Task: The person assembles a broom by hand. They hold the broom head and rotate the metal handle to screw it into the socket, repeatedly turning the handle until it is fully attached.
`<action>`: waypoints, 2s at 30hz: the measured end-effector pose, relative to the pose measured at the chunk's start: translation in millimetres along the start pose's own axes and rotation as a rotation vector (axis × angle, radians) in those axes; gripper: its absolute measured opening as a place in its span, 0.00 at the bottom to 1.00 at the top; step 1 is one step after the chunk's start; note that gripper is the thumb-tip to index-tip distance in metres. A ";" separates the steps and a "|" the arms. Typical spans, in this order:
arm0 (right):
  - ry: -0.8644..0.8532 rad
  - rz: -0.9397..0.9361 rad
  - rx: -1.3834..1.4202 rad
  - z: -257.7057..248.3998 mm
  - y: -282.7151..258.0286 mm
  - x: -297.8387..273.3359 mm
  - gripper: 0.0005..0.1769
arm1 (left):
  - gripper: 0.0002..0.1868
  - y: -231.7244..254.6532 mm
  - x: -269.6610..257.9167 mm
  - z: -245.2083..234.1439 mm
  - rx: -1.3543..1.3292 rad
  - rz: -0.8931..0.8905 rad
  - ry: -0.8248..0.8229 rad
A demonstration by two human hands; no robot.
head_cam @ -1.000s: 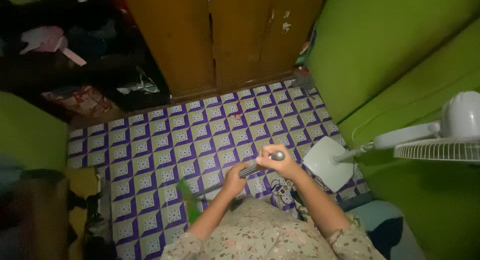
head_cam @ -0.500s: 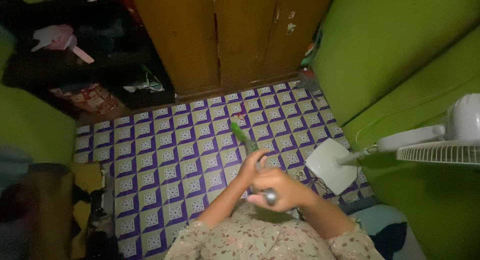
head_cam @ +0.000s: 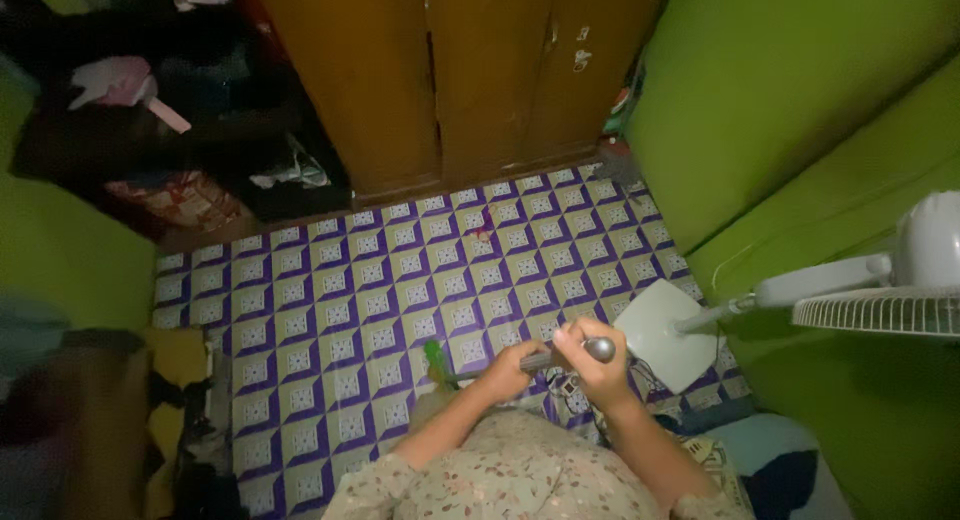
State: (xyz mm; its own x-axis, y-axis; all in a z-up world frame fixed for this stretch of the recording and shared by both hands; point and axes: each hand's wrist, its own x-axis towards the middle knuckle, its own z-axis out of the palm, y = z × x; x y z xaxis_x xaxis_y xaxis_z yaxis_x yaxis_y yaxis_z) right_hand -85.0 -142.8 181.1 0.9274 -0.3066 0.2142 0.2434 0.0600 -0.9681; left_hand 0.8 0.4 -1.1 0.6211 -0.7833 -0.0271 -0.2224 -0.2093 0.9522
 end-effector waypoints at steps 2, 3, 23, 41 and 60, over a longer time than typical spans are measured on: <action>0.011 -0.010 -0.007 -1.5 3.9 0.6 0.18 | 0.20 0.7 2.6 -2.6 -0.043 0.137 0.060; 0.014 -0.010 0.028 0.3 5.2 2.3 0.18 | 0.20 2.4 1.8 -2.3 -0.045 0.137 0.059; -0.034 -0.086 -0.054 10.3 10.8 5.1 0.17 | 0.18 0.9 5.8 -10.5 -0.049 0.078 0.094; -0.442 -0.125 0.171 101.2 -38.9 44.9 0.15 | 0.20 60.9 -62.9 -115.6 0.042 0.031 0.193; -0.574 0.125 0.103 293.5 129.6 61.6 0.16 | 0.19 -108.3 -199.9 -259.0 0.381 -0.110 0.700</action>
State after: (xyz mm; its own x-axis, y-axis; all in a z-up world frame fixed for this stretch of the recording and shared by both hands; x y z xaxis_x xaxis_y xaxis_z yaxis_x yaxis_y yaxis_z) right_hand 87.0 124.9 107.0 0.9491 0.2694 0.1634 0.1224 0.1628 -0.9790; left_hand 95.3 331.2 -20.0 0.9533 -0.2240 0.2026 -0.2952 -0.5487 0.7822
